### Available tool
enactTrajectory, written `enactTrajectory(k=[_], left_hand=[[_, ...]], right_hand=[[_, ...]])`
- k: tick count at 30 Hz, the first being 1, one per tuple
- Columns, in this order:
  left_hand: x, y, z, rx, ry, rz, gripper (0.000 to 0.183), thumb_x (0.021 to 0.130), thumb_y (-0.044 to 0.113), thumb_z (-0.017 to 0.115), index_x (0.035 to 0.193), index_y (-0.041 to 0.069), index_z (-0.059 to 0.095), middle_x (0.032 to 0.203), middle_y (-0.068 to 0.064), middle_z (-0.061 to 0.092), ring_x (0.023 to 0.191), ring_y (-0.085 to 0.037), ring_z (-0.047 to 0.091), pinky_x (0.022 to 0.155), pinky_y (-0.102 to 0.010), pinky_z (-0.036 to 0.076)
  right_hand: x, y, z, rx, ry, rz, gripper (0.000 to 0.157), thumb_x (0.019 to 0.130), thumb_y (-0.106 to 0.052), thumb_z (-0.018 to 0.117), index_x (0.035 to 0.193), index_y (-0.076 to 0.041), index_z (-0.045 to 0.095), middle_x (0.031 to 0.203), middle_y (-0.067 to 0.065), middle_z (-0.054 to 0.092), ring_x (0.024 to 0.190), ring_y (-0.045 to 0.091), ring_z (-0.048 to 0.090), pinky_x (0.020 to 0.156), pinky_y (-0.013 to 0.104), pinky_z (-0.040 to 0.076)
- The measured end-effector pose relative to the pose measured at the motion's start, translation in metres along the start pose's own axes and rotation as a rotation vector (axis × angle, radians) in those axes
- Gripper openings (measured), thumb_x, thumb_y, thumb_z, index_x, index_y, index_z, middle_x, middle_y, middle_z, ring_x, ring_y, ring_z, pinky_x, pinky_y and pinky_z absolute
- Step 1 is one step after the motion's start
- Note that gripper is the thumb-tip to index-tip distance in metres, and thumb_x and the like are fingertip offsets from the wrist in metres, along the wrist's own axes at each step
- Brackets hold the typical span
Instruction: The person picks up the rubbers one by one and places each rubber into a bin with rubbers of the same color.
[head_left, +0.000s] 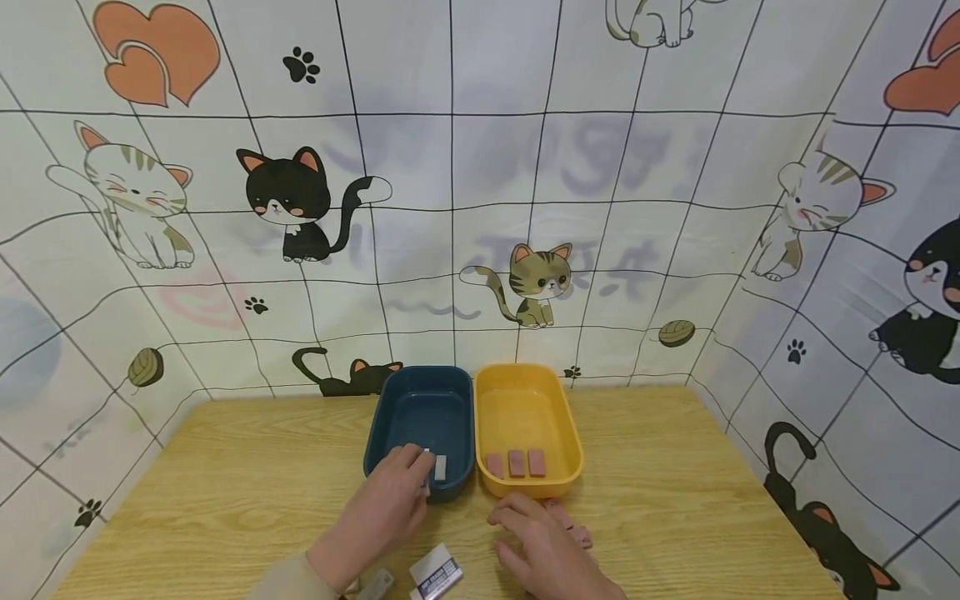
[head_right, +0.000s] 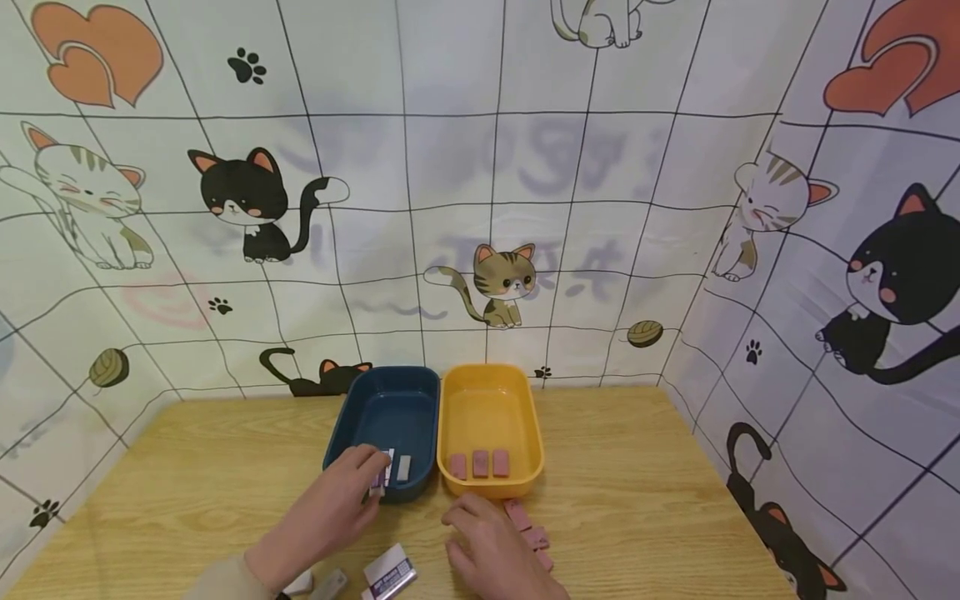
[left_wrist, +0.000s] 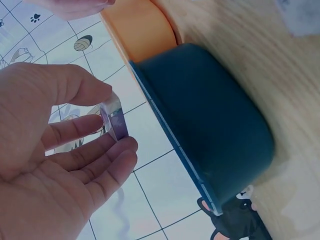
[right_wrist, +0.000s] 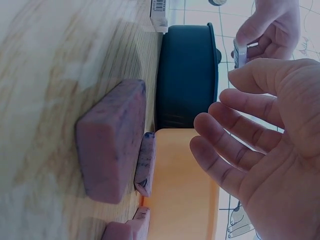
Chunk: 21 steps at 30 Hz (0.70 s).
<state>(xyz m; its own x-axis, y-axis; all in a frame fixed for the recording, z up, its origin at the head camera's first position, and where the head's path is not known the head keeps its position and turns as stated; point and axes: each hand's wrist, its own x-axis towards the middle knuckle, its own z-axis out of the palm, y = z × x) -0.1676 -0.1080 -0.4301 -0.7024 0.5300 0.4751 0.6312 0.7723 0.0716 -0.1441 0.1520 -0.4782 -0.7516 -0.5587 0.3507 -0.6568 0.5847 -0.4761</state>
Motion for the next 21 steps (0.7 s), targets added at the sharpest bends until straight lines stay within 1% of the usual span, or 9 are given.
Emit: enactTrajectory(k=[5,10,14,18,21], left_hand=[[0.009,0.0,-0.003,0.004,-0.05,-0.003,0.036,0.079,-0.002,0.074,0.113,0.006,0.063,0.102,-0.005,0.062,0.086,-0.017,0.056,0.075,-0.032,0.054],[0.018,-0.001,-0.003,0.001,-0.093,-0.019,0.036,0.081,0.0,0.078,0.113,0.006,0.062,0.101,-0.004,0.062,0.086,-0.016,0.055,0.074,-0.031,0.054],[0.024,-0.006,0.001,0.024,-0.079,0.011,0.034,0.081,0.002,0.08,0.109,0.007,0.061,0.097,-0.003,0.06,0.083,-0.016,0.053,0.071,-0.029,0.052],[0.029,-0.01,0.006,0.044,-0.058,0.052,0.03,0.083,0.003,0.08,0.105,0.007,0.06,0.092,-0.003,0.058,0.078,-0.016,0.05,0.067,-0.028,0.049],[0.033,-0.012,0.009,0.039,-0.069,0.05,0.029,0.084,0.004,0.08,0.104,0.008,0.06,0.09,-0.002,0.057,0.077,-0.015,0.05,0.066,-0.027,0.049]], right_hand=[[0.0,-0.001,-0.001,-0.002,-0.008,0.027,0.018,0.095,-0.01,0.071,0.112,-0.013,0.073,0.115,-0.009,0.063,0.102,0.003,0.058,0.087,0.028,0.055],[0.0,-0.002,-0.004,0.012,-0.031,0.063,0.018,0.096,-0.012,0.069,0.113,-0.013,0.073,0.117,-0.009,0.062,0.103,0.004,0.057,0.089,0.029,0.055],[0.0,-0.002,-0.005,0.015,-0.033,0.077,0.017,0.097,-0.013,0.069,0.113,-0.014,0.073,0.116,-0.01,0.062,0.103,0.003,0.057,0.088,0.029,0.055],[0.0,-0.001,-0.004,0.001,-0.019,0.065,0.016,0.096,-0.012,0.069,0.111,-0.014,0.074,0.115,-0.01,0.062,0.102,0.003,0.057,0.088,0.029,0.055],[-0.001,-0.001,-0.004,-0.014,-0.012,0.054,0.016,0.096,-0.012,0.069,0.111,-0.014,0.074,0.114,-0.01,0.062,0.101,0.003,0.057,0.087,0.028,0.055]])
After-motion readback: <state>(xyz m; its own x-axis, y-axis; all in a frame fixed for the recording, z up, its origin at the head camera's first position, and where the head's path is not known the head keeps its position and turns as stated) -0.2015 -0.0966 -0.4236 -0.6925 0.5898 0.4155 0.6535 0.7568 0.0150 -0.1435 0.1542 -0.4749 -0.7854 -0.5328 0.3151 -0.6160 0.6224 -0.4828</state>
